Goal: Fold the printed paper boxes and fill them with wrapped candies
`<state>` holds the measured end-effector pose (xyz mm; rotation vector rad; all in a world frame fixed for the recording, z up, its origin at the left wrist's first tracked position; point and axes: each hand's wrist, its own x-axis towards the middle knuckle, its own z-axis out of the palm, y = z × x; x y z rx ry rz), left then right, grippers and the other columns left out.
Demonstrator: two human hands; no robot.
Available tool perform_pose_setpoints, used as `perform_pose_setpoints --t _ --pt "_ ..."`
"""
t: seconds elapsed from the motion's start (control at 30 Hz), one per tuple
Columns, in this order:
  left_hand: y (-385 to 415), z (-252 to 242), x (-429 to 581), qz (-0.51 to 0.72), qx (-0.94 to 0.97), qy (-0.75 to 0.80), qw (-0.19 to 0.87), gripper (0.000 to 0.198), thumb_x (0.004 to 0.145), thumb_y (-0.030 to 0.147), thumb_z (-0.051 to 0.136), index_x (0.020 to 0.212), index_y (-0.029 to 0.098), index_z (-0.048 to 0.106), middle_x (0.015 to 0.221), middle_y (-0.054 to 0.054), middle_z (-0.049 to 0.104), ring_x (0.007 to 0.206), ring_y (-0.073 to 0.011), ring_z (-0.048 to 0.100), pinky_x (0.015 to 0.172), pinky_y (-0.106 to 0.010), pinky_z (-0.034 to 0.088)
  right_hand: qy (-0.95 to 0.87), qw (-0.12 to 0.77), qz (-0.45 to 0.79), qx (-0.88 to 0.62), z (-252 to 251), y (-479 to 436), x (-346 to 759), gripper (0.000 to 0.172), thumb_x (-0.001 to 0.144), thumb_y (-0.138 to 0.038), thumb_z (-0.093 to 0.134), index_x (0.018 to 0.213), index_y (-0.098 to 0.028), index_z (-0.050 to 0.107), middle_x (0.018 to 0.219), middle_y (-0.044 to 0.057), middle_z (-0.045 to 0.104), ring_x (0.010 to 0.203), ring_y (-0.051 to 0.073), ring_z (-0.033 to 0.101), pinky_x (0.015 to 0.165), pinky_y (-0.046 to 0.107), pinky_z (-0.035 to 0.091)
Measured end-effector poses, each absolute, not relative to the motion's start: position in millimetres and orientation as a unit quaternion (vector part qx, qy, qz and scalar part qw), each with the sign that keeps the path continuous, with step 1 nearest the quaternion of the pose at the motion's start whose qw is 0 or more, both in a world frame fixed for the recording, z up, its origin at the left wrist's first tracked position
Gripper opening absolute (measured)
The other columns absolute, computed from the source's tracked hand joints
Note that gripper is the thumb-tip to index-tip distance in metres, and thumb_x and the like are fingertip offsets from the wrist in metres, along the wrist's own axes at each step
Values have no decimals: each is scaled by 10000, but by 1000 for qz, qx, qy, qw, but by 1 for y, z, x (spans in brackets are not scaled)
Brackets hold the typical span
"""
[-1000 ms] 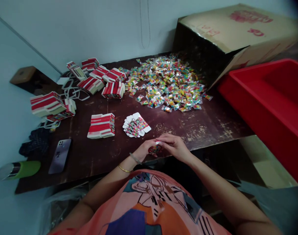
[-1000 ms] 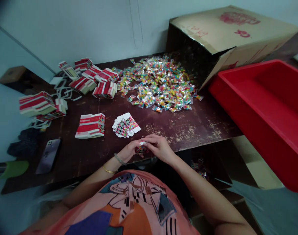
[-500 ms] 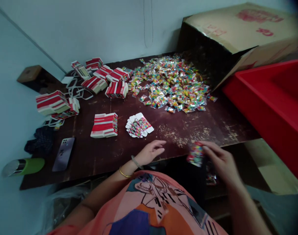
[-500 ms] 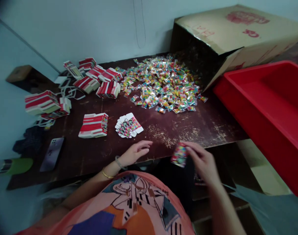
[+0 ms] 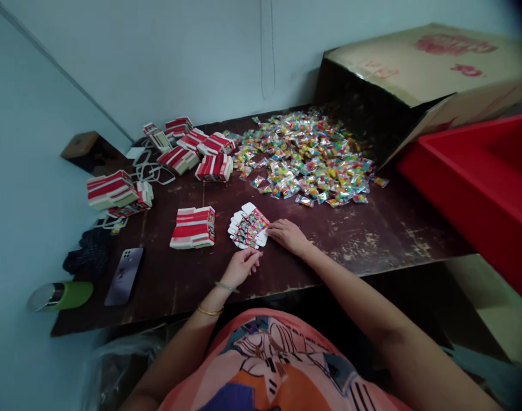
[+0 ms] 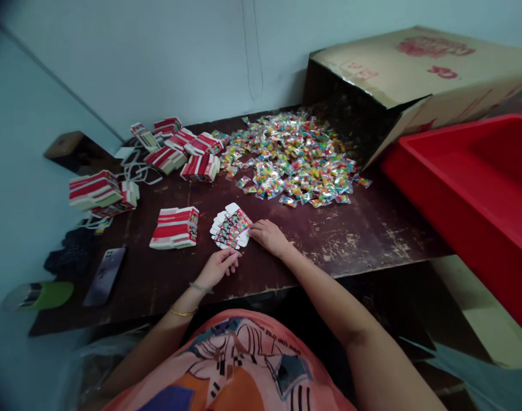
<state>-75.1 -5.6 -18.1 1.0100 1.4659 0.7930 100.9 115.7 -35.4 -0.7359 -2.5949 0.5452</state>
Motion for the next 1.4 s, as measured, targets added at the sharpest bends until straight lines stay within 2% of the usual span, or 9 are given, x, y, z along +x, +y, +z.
perform_pose_setpoints --t 0.2,0.37,0.5,0.7,0.8,0.97,1.07,1.2,1.4 --pt "-8 -9 -73 437 197 430 765 471 749 421 653 1126 146 586 1068 -128 661 948 -216 628 811 -342 485 -915 276 223 -191 -21 48 126 222 929 -298 510 1094 -240 646 1106 58 674 1030 218 539 899 398 394" --pt "-10 -14 -36 364 241 477 763 266 619 195 722 857 111 637 762 -44 691 701 -151 624 708 -276 474 -844 322 265 -336 -9 17 133 282 876 -320 591 1152 -270 619 1263 80 575 1167 268 446 984 475 350" --pt "-14 -12 -16 291 281 482 777 160 676 266 652 718 127 585 549 -4 621 516 -118 561 550 -237 430 -788 326 367 -370 -3 27 139 86 829 -290 647 882 -223 660 1257 79 553 1204 267 418 1012 468 334" --pt "-17 5 -9 195 348 398 826 287 591 280 770 750 104 608 620 -58 662 531 -153 599 513 -242 443 -709 169 644 -230 15 44 176 220 803 -371 677 727 -168 643 982 48 598 967 191 563 896 350 441" --pt "-18 3 -4 210 387 424 791 343 653 416 737 723 114 589 609 -39 633 521 -157 596 509 -257 458 -666 180 683 -240 23 40 186 225 822 -380 655 766 -162 655 924 29 592 880 162 578 809 287 465" --pt "-25 -12 5 316 456 567 609 369 715 475 681 675 124 575 599 7 566 557 -119 525 532 -224 424 -579 341 617 -409 13 4 174 288 839 -338 629 1094 -227 553 913 19 629 818 156 596 729 261 477" --pt "-32 -14 6 383 477 577 541 390 736 403 698 995 142 567 767 -11 641 684 -138 577 628 -224 451 -445 394 679 -432 1 -12 168 307 815 -371 657 1053 -237 517 792 -12 615 646 119 569 567 214 461" --pt "-42 -8 3 395 532 568 488 628 770 328 686 1299 204 372 917 -29 670 783 -153 621 738 -254 472 -233 355 828 -367 -13 -16 174 216 819 -384 661 875 -197 570 682 -34 583 579 75 537 501 160 431" --pt "-58 -4 -5 332 639 520 460 351 843 315 594 1179 213 577 1128 -63 658 988 -188 618 890 -282 442 -109 221 914 -323 -27 -12 181 236 767 -224 726 969 -152 626 787 8 682 613 68 622 525 140 491"
